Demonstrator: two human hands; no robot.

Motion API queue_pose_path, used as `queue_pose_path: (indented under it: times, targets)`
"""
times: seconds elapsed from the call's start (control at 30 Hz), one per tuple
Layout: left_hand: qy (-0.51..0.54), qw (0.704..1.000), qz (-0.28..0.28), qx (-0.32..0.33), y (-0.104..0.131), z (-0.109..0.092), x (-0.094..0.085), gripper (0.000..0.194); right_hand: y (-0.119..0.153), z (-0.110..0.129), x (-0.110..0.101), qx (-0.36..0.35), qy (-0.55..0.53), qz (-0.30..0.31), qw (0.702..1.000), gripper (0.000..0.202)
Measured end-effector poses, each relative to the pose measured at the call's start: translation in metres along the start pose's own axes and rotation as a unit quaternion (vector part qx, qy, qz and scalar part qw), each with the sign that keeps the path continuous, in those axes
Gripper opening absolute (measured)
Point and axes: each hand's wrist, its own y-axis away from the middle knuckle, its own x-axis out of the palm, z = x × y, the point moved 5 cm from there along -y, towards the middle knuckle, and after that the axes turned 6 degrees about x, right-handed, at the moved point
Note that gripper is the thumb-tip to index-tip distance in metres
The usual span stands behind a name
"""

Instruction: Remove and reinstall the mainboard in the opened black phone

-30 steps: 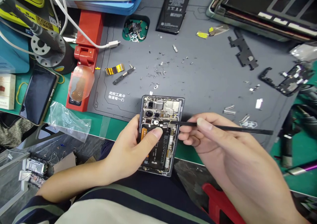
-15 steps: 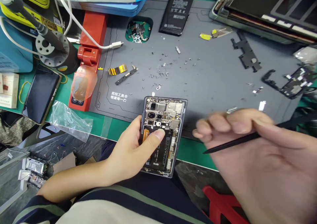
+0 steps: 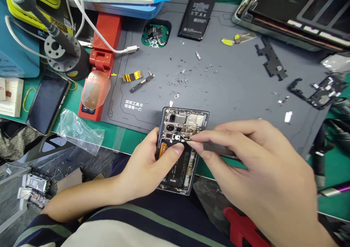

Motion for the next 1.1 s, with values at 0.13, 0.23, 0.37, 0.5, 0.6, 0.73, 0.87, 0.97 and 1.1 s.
queue_pose_path:
  times: [0.13,0.23,0.37,0.5,0.6,0.73,0.87,0.97,1.1]
  targets:
    - [-0.028,1.0,0.002,-0.011,0.001,0.004,-0.001,0.028,-0.001,0.005,0.0,-0.044,0.043,0.007,0.998,0.012]
    - [-0.038,0.999,0.001,-0.003,0.002,0.004,-0.001,0.029,-0.002,0.01,-0.001,-0.043,0.042,0.016,0.998,0.009]
    - [-0.027,1.0,0.005,0.0,0.002,0.003,-0.001,0.03,-0.003,0.013,-0.001,-0.015,0.016,0.036,0.999,0.017]
    - [-0.037,0.999,0.007,0.002,0.001,0.003,0.0,0.03,-0.001,0.012,-0.002,0.011,-0.017,0.043,0.999,0.021]
    - [-0.041,0.999,0.005,0.0,0.001,0.004,0.0,0.029,0.0,0.014,-0.002,0.02,-0.019,0.046,0.999,0.022]
    - [-0.042,0.999,0.002,0.01,0.001,0.004,0.001,0.024,0.0,0.016,-0.002,0.022,-0.012,0.05,0.998,0.022]
    - [-0.065,0.998,0.001,0.018,0.0,0.001,0.001,0.019,0.0,0.016,-0.002,0.014,0.0,0.05,0.999,0.022]
    - [-0.085,0.996,0.001,0.016,0.0,0.0,0.001,0.02,-0.001,0.016,-0.002,0.016,0.003,0.054,0.998,0.021]
    - [-0.088,0.996,0.003,0.009,0.0,0.001,0.001,0.03,-0.007,0.015,-0.002,0.014,-0.015,0.061,0.998,0.02]
